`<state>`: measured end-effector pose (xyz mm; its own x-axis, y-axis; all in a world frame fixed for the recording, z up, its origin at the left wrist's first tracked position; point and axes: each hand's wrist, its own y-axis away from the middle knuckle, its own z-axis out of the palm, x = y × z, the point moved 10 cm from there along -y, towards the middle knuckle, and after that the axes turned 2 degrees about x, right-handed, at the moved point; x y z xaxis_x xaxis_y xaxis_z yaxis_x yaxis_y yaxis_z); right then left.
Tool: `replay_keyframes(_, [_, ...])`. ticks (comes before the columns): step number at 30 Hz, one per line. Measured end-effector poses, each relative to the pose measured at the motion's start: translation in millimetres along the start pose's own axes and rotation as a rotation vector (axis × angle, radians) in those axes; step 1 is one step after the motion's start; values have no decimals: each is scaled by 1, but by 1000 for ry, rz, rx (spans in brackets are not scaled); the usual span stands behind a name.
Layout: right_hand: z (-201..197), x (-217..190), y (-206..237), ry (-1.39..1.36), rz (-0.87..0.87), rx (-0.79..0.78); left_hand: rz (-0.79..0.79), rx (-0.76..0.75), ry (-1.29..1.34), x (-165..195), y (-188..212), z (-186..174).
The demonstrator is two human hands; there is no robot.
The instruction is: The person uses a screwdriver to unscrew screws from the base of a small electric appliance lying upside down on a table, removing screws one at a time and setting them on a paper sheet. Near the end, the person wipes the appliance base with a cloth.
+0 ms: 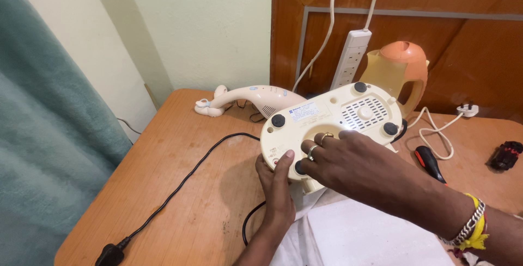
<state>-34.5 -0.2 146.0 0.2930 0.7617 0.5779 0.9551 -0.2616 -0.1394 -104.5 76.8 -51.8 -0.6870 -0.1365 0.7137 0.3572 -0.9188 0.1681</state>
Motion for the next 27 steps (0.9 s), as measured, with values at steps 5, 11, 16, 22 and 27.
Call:
replay_keyframes(5, [50,11,9,-86,106,-577,44,-7,-4,3,-2,1])
replay_keyframes(11, [1,-3,3,90,6,-99,39,-11,5,0,-2,0])
replay_keyframes(16, [35,5,6,-71,55,-364,29,13,-18,1,-3,-2])
replay_keyframes(22, [16,3,8,-21,29,-207,22,8,-17,1,-2,-2])
replay_keyframes(27, [24,6,3,-53,26,-306,15,9,-23,0,-2,-2])
